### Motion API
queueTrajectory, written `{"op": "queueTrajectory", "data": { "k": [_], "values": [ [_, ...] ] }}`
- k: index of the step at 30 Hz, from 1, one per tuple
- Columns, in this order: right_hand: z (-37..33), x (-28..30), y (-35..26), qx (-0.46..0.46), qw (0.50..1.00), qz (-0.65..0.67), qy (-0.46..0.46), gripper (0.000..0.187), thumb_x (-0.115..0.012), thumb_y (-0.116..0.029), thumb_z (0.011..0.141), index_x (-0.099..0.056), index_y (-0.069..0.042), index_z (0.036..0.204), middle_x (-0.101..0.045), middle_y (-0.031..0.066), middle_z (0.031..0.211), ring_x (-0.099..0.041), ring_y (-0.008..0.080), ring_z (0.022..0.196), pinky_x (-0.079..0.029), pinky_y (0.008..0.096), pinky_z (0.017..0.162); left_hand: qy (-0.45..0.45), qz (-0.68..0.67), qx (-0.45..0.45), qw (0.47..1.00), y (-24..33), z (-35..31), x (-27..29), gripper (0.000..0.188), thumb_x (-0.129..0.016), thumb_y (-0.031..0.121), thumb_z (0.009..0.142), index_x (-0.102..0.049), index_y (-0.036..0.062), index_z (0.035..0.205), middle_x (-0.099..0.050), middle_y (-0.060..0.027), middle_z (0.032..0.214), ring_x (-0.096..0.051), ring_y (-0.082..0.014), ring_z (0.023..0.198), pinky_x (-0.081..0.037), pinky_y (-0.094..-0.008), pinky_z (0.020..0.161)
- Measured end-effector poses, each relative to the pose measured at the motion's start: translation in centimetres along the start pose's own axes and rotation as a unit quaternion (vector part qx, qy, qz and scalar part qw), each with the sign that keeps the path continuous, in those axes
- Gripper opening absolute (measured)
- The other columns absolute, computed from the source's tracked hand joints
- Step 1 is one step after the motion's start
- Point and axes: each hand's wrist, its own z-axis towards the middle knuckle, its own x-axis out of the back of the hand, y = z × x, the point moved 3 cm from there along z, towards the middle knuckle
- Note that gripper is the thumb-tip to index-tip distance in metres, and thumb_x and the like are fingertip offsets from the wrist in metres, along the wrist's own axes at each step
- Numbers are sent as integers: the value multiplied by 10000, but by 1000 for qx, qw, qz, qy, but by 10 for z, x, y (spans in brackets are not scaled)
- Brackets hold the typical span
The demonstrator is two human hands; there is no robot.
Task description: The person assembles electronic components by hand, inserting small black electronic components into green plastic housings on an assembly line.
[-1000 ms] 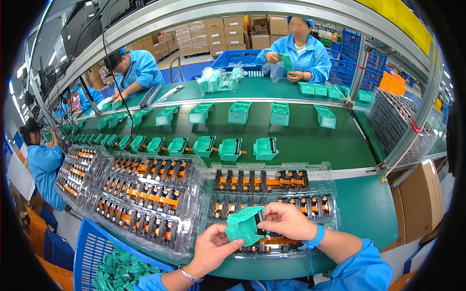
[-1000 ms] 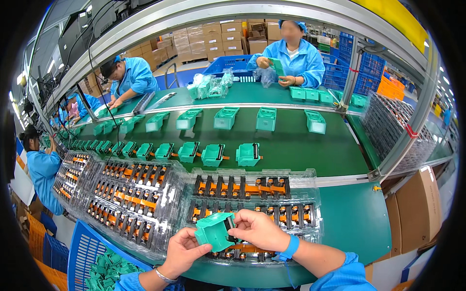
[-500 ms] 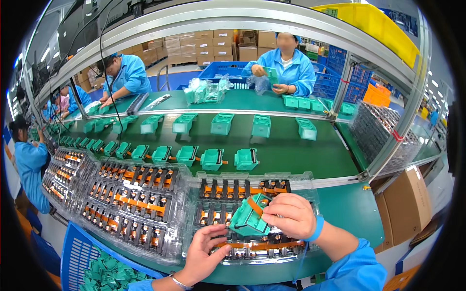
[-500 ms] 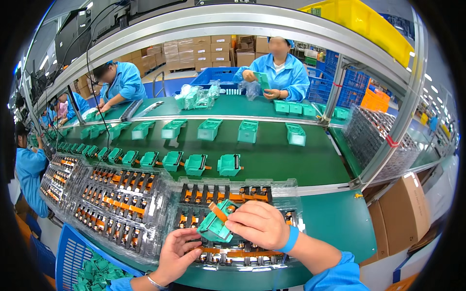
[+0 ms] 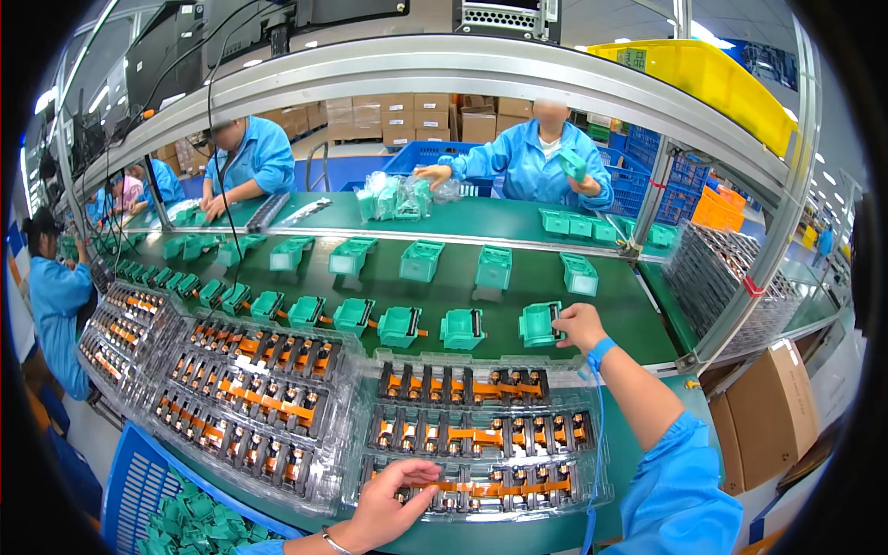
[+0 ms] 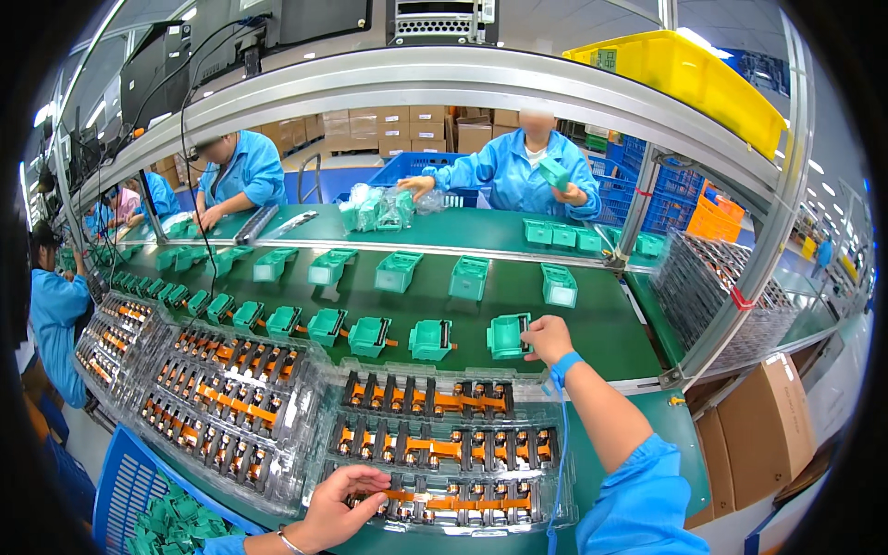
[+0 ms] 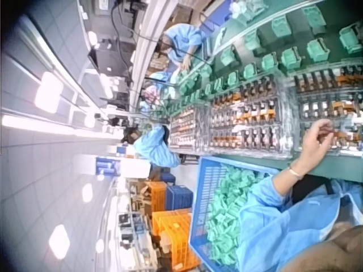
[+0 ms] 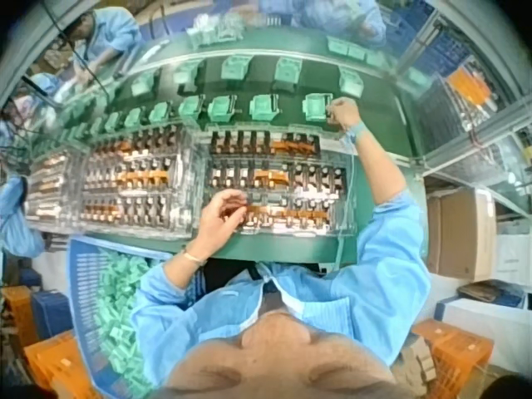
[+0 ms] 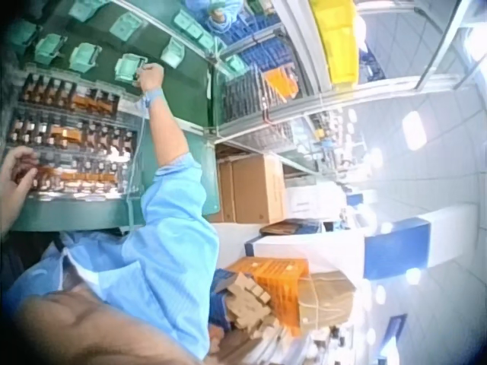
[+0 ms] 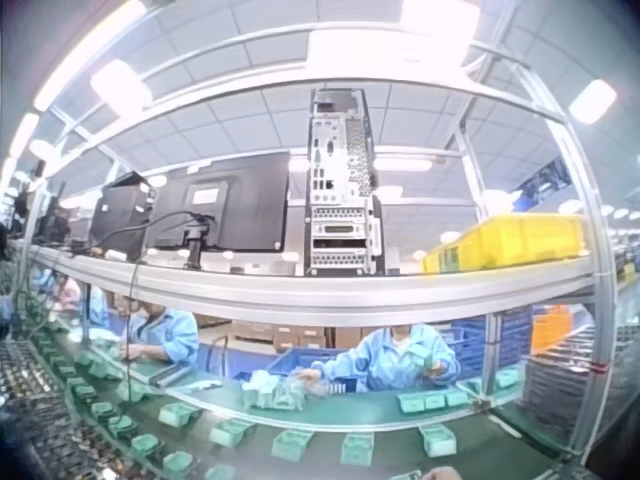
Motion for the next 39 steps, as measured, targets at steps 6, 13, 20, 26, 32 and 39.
{"op": "queueTrajectory", "data": {
  "k": [6, 13, 20, 26, 32, 39],
  "values": [
    [28, -30, 23, -117, 992, 41, -36, 151, -677, 55, 691, -538, 71, 750, -542, 120, 731, -612, 266, 633, -579, 405, 492, -22, 130, -33, 991, -1, 4, 0, 274, -613, -45, 804, -539, 3, 1063, -621, -107, 988, -625, -159, 873, -505, -267, 762],
    [11, -9, 12, -39, 982, -183, 15, 193, -655, -100, 782, -639, 27, 925, -642, 122, 780, -628, 216, 648, -548, 327, 548, -20, 162, -75, 984, 10, 10, -4, 251, -634, -37, 781, -578, 15, 1020, -621, -110, 959, -632, -188, 837, -503, -265, 708],
    [-96, -15, -42, 416, 820, -337, -205, 176, -609, -15, 729, -617, -68, 897, -615, 93, 924, -588, 272, 871, -493, 355, 751, -16, 168, -118, 979, 1, 3, 6, 248, -645, 8, 787, -588, 14, 1028, -633, -108, 957, -641, -191, 854, -528, -284, 734],
    [-133, -22, -37, 524, 740, -396, -145, 282, -640, 18, 612, -588, -76, 873, -583, 118, 975, -555, 331, 912, -488, 392, 747, -51, 194, -241, 950, 29, -23, 7, 260, -602, 50, 823, -565, 23, 1079, -604, -129, 1000, -598, -275, 932, -488, -355, 810],
    [-93, -1, -3, 431, 867, -213, -129, 113, -547, 27, 752, -530, -31, 847, -559, 61, 891, -520, 177, 731, -441, 299, 617, 76, 341, -285, 893, 76, -130, 98, 147, -567, 23, 832, -629, 6, 964, -626, -99, 1008, -618, -255, 875, -513, -343, 772],
    [-107, -15, -22, 230, 964, 67, -118, 70, -473, -149, 938, -472, -78, 939, -546, 9, 847, -462, 30, 644, -407, 178, 514, 507, 357, 183, 763, 10, -285, 283, 256, -642, 93, 783, -583, 21, 1021, -642, -108, 951, -626, -189, 860, -511, -316, 753]
  ]
}}
